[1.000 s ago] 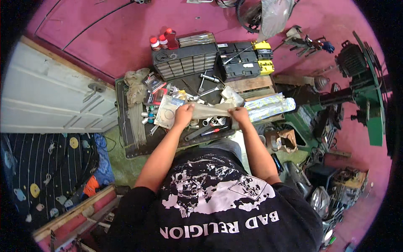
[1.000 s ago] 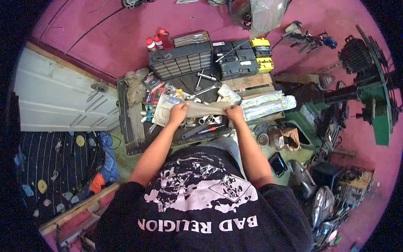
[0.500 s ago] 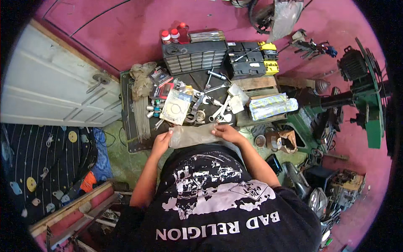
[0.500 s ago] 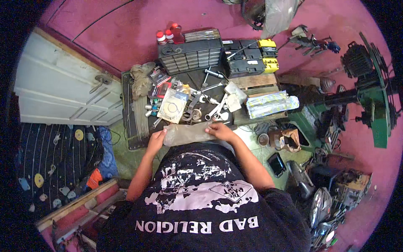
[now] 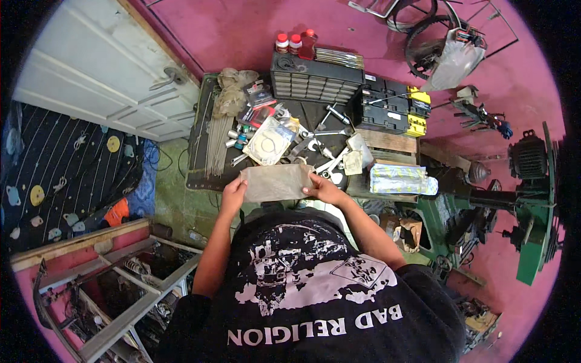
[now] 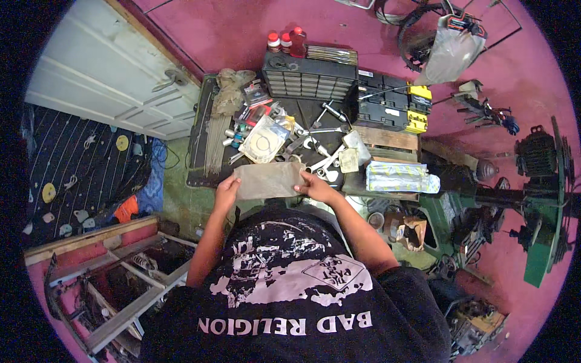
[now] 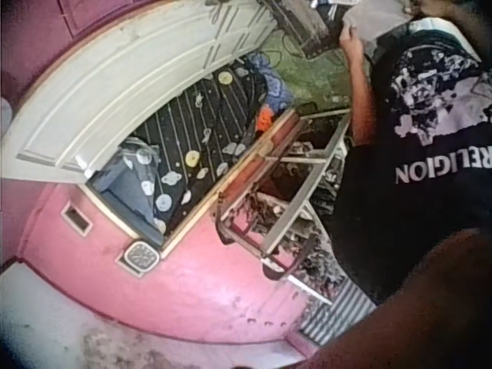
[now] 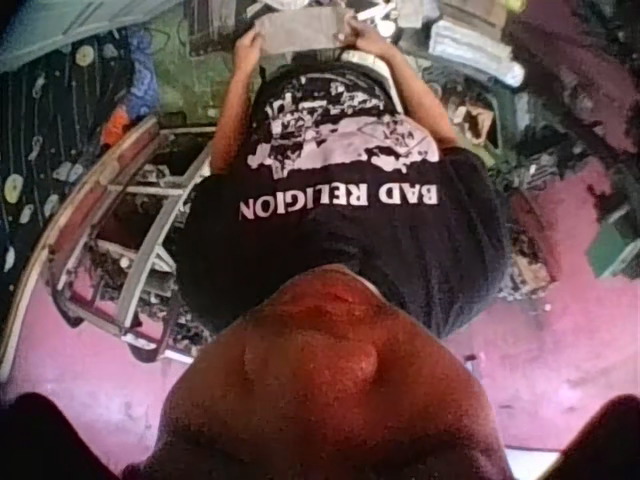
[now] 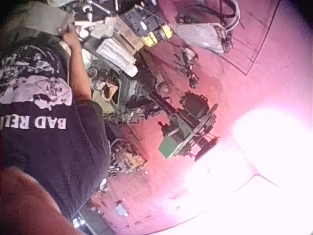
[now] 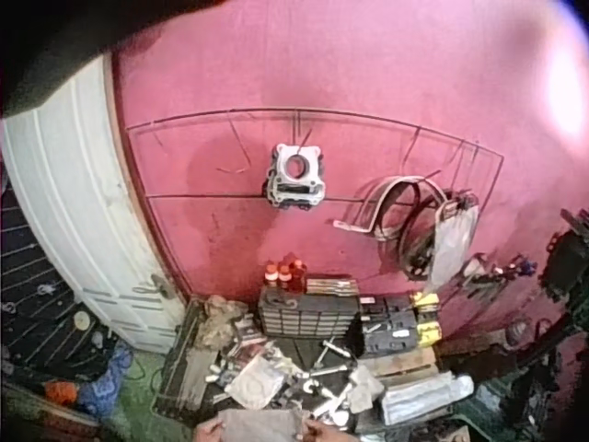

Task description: The person organizes a cluttered workbench in a workshop. They handle a plastic bag, a metal ruler, and a plastic bag containing small parts, moving them around the table and placing them in different positions among various tools and hardware.

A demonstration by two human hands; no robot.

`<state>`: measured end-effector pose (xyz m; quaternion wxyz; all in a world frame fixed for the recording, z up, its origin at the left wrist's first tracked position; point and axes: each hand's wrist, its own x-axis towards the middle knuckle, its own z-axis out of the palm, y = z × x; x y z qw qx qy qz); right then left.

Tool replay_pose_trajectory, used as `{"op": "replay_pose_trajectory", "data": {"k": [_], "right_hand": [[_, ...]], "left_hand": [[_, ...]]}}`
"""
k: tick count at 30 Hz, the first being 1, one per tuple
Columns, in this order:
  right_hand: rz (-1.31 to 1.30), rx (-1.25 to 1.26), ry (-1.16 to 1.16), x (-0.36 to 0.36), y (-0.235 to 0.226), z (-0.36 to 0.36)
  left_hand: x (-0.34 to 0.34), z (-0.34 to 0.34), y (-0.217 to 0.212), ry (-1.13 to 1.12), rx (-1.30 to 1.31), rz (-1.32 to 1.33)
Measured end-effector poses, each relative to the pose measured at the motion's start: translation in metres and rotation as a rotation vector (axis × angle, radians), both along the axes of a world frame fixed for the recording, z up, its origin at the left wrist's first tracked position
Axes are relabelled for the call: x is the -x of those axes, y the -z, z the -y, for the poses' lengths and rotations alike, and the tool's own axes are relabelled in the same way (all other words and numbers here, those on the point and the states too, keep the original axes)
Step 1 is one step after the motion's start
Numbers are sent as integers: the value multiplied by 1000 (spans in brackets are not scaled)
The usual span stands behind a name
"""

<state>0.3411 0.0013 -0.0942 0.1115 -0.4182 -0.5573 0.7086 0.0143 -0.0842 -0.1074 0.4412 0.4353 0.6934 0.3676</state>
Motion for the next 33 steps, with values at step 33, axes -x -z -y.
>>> {"op": "replay_pose_trajectory", "data": {"k": [33], "right_hand": [[653,-1356,-279,289,10,-118]], "left_hand": [[131,-97,28,284,56,-779]]}}
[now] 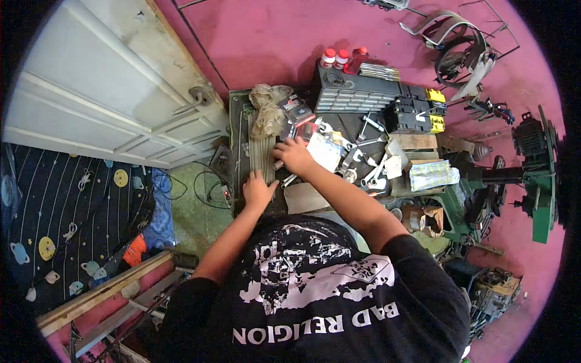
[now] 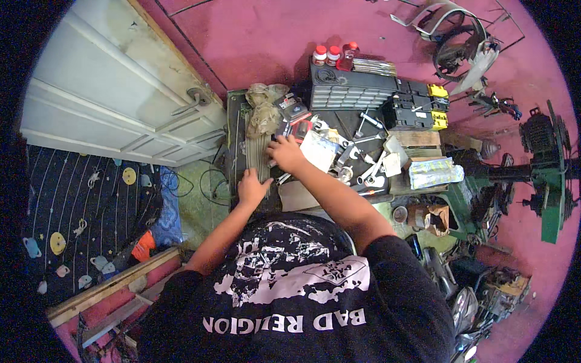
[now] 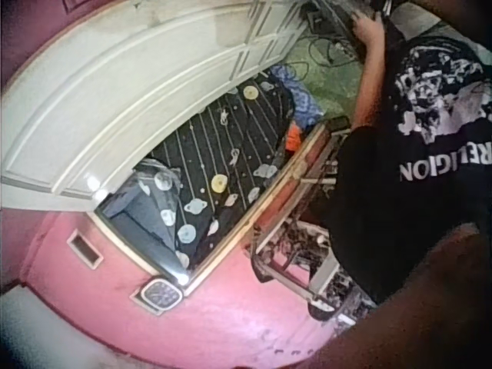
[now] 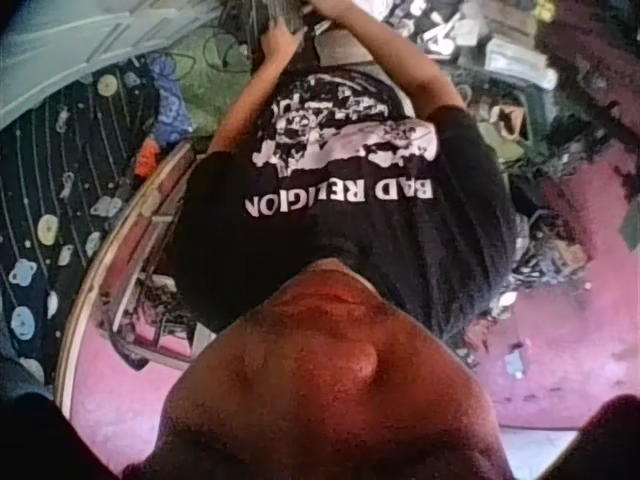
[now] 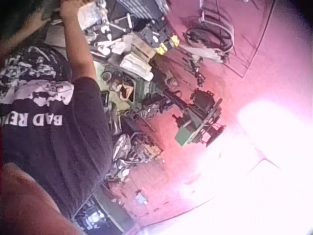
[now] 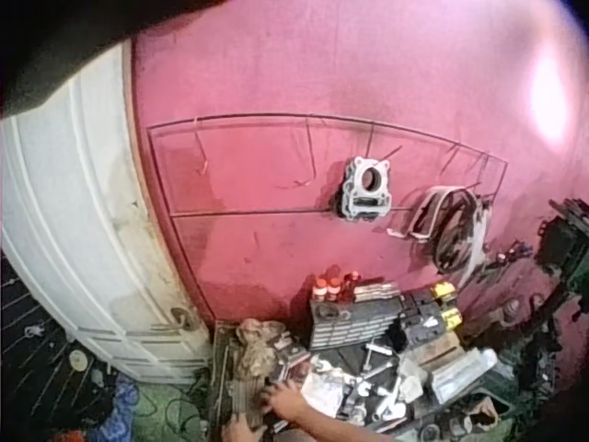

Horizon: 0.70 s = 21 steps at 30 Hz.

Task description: The person organizes a cluttered workbench in a workshop. They handle a plastic bag, a metal ruler, and a plastic bag containing small parts, moving them around the table and placing them in different positions among various tools and hardware.

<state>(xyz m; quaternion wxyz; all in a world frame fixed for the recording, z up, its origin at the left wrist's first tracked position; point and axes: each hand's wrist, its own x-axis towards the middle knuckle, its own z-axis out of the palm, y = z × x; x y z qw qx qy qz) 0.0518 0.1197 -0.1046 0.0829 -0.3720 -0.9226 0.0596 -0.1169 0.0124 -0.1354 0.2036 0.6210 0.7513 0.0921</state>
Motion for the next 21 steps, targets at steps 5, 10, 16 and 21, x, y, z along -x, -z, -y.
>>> {"op": "replay_pose_trajectory", "data": {"k": [5,10,16,21], "right_hand": [[380,-203,-308,53,20,-41],[564,-236,-455,76,33,-65],[584,-325,-537,99,66,-82],[387,-405,-537,110,84,-84]], "left_hand": [[-22,0,-23,-64,20,-210],[-18,6,-1,-169,22,-317],[-11,-4,-8,-285,136,-405],[8,-3,2,-262,120,-435]]}}
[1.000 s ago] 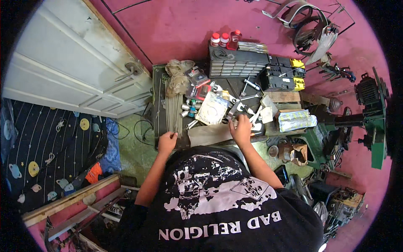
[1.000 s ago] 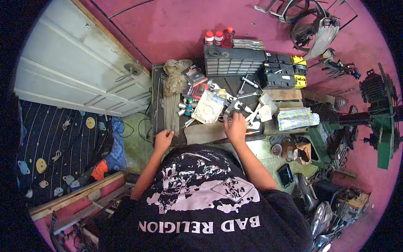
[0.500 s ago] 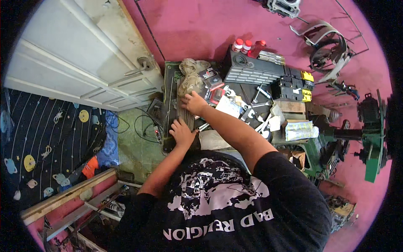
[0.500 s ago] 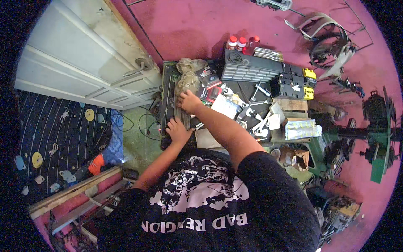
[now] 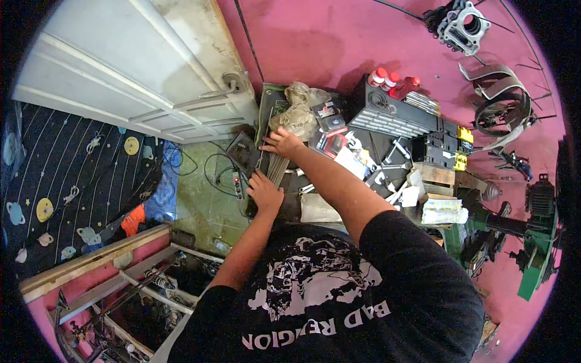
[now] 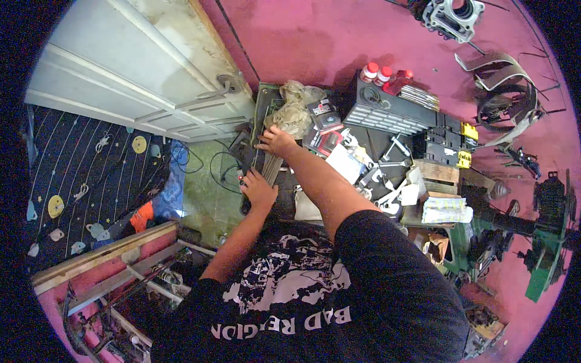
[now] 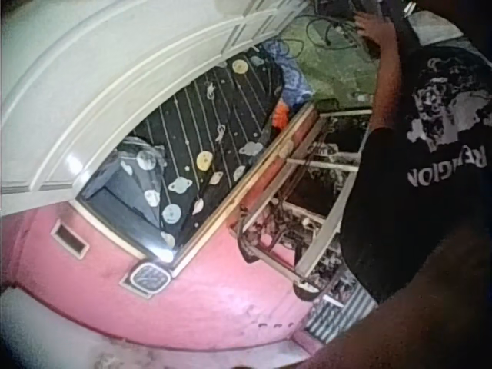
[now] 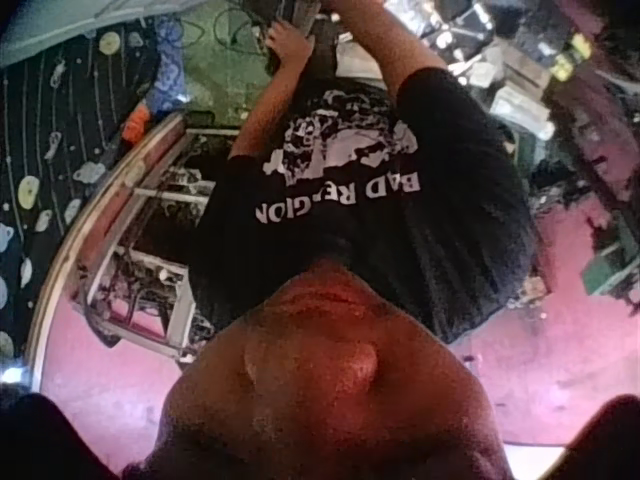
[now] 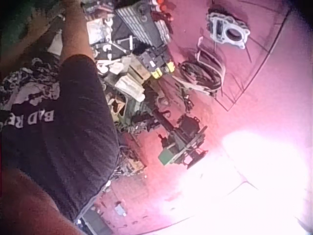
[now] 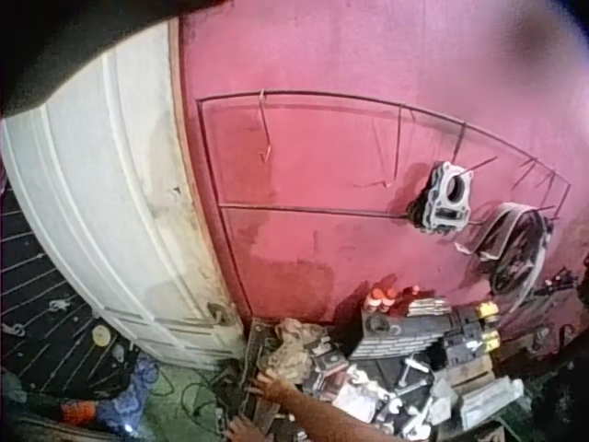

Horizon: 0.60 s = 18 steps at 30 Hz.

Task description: The person organizes a cluttered workbench in a workshop. They handle a plastic bag, a metal ruler, and a plastic bag containing small parts, moving them around the table and placing them in different positions among various tools and hardware.

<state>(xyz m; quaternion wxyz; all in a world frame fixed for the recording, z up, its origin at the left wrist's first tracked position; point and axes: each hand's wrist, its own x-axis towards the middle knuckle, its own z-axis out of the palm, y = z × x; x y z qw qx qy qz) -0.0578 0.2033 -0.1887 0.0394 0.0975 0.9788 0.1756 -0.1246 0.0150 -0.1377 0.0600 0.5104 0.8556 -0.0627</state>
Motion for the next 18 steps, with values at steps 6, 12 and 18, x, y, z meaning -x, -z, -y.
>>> {"op": "replay_pose_trajectory", "data": {"k": [6,12,18], "right_hand": [[-97,68,19,23,-12,6],[79,53,11,35,-13,-1],[-7,47,-77,21,-7,-8]], "left_hand": [[13,-14,7,25,49,-69],[19,-22,6,3,66,-40],[34,-14,15,54,-71,41]]}}
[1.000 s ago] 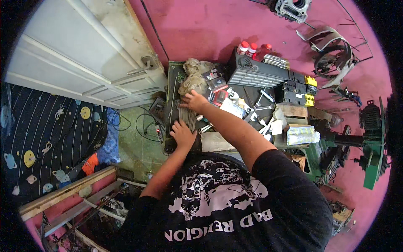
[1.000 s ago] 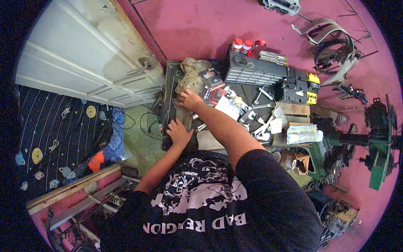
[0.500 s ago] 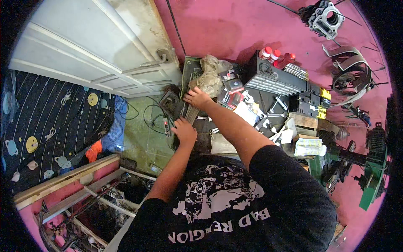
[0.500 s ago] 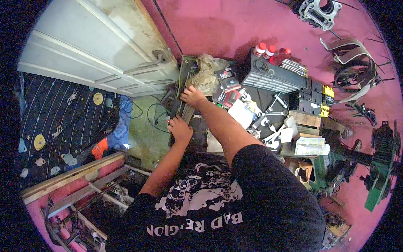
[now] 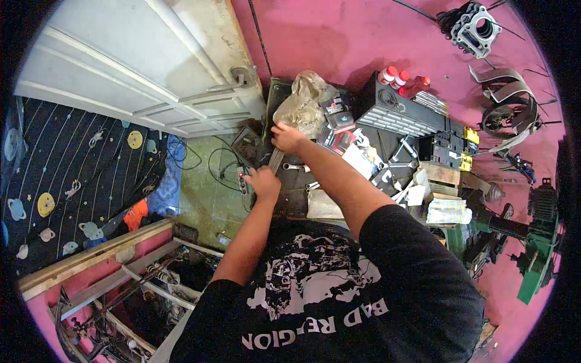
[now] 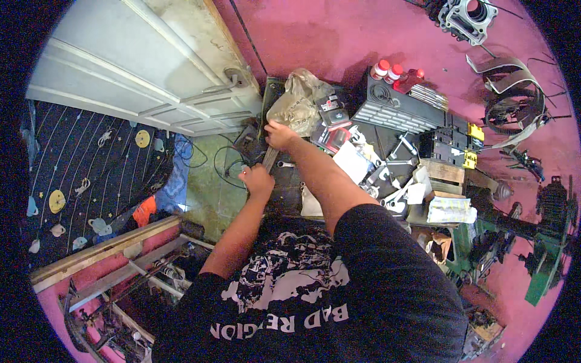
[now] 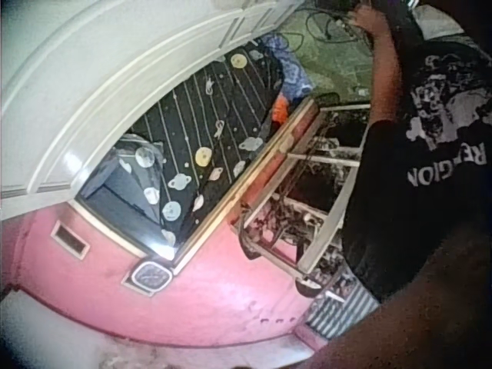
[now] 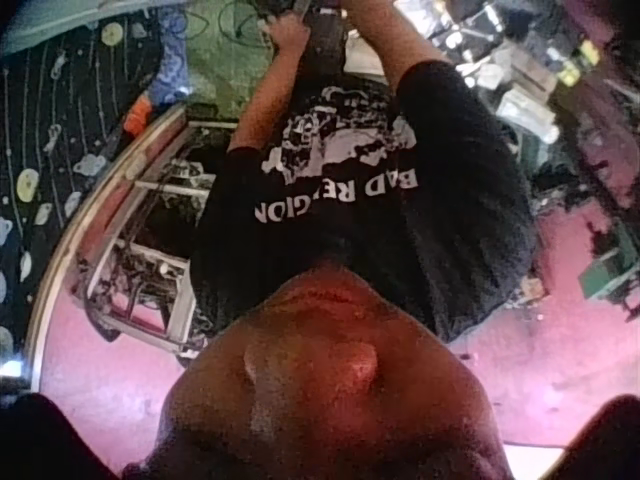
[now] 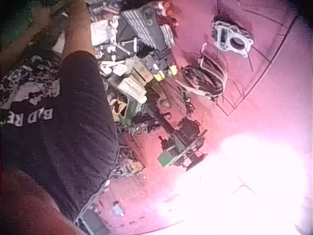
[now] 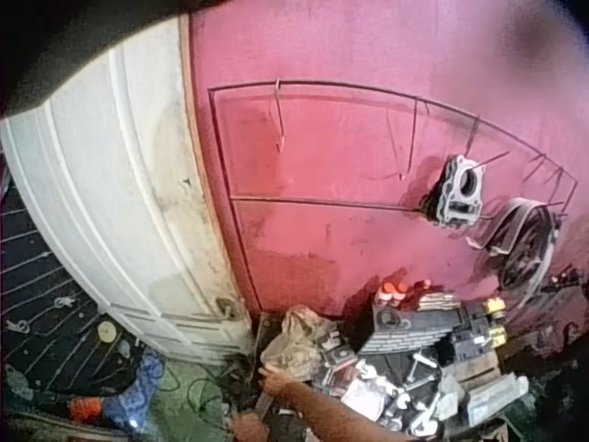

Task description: The person organizes a cluttered workbench in a workshop. They handle a plastic bag, a metal ruler, and a plastic bag containing small parts, moving them around the table and placing them in different positions among various tools and hardware.

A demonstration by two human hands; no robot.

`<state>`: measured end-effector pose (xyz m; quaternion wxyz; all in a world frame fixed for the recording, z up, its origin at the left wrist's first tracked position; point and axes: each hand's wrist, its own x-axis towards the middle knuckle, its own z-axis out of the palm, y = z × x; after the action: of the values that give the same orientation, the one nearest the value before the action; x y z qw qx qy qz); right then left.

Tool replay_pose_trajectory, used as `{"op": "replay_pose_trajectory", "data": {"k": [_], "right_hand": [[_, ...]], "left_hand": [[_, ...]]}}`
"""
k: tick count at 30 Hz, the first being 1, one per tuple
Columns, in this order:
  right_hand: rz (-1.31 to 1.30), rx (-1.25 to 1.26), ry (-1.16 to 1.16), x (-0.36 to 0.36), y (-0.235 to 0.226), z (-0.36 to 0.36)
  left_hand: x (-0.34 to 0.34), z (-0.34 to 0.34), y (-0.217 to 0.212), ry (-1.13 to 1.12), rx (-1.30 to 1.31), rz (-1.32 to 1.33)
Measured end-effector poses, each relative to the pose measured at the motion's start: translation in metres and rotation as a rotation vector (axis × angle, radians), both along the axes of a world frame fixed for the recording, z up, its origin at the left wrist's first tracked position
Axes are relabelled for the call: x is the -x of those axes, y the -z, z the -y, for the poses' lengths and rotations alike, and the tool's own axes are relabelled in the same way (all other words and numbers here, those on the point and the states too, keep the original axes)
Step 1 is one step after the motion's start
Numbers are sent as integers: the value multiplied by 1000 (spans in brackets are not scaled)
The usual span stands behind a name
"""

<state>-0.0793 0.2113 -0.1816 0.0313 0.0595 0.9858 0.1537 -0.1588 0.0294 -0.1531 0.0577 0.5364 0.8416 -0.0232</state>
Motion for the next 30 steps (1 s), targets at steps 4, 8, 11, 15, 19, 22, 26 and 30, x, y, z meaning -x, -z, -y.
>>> {"op": "replay_pose_trajectory", "data": {"k": [4,8,11,15,19,22,26,30], "right_hand": [[-6,-99,-93,-14,-21,2],[45,-99,-149,-16,-48,5],[47,-77,-108,-22,-65,3],[-30,-15,-13,-35,-82,-9],[-79,-10,173,-55,-82,-26],[26,-16,220,-72,-73,-31],[181,12,350,-78,-76,-34],[69,-63,421,-103,-70,-55]], "left_hand": [[3,8,-3,1,-71,81],[8,12,-5,-1,-57,151],[13,13,-10,26,-86,248],[26,2,-32,42,15,386],[34,2,-36,93,38,463],[27,-1,-33,134,29,416],[14,-9,-18,203,-110,312],[-2,-36,-26,268,-206,313]]}}
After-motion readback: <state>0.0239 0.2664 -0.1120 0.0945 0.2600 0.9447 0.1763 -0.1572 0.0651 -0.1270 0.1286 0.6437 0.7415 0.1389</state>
